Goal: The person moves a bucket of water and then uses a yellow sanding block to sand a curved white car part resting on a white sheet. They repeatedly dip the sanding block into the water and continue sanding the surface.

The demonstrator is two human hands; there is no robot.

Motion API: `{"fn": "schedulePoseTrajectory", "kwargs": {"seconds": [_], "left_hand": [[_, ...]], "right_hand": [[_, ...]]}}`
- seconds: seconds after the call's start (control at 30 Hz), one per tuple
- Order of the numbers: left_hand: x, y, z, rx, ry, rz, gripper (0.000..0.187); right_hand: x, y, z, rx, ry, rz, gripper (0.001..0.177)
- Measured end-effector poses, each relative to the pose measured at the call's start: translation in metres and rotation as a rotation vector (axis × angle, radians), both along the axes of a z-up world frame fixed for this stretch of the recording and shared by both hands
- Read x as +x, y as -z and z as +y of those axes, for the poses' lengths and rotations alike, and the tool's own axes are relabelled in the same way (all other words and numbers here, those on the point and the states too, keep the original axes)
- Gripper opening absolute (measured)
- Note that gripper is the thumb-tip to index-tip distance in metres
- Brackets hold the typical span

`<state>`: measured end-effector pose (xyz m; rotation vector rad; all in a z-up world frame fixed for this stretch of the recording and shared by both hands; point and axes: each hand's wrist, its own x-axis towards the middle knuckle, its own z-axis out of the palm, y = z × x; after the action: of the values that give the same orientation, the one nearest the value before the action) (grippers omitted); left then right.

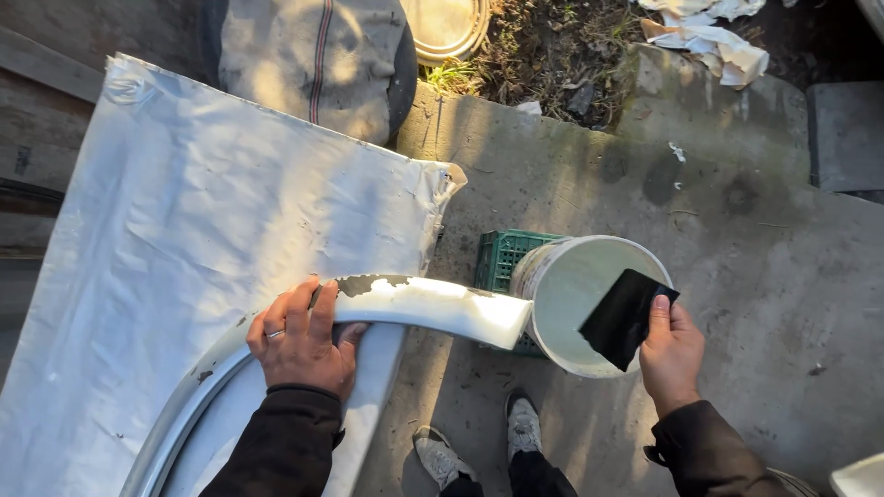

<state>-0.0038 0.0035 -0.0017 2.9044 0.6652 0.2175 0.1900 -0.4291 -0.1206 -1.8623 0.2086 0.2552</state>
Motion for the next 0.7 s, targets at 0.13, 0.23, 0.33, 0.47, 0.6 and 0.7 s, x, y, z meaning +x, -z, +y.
{"fn": "schedulePoseTrajectory", "kwargs": {"seconds": [0.13, 0.23, 0.33, 0.47, 0.6, 0.7], "left_hand": [[0.001, 0.0, 0.001, 0.023, -0.027, 0.029, 0.066], [0.002, -0.001, 0.001, -0.004, -0.001, 0.022, 0.068], [0.001, -0.001, 0.0, 0.007, 0.005, 0.016, 0.067], [0.002, 0.0, 0.0, 0.024, -0.002, 0.017, 0.066], [0.003, -0.003, 0.0, 0.006, -0.009, 0.004, 0.07], [0.005, -0.002, -0.001, 0.012, 0.009, -0.035, 0.068]], "right_hand": [[0.002, -0.053, 0.032, 0.317, 0.174, 0.251, 0.018], [-0.001, -0.111, 0.078, 0.38, -0.001, 0.352, 0.018], [-0.018, -0.102, 0.08, 0.294, -0.119, 0.203, 0.03], [-0.041, -0.11, 0.105, 0.005, -0.369, -0.118, 0.032], [-0.058, -0.142, 0.149, 0.142, -0.743, -0.271, 0.056], [-0.069, -0.145, 0.171, -0.467, -1.072, -0.565, 0.072]]}}
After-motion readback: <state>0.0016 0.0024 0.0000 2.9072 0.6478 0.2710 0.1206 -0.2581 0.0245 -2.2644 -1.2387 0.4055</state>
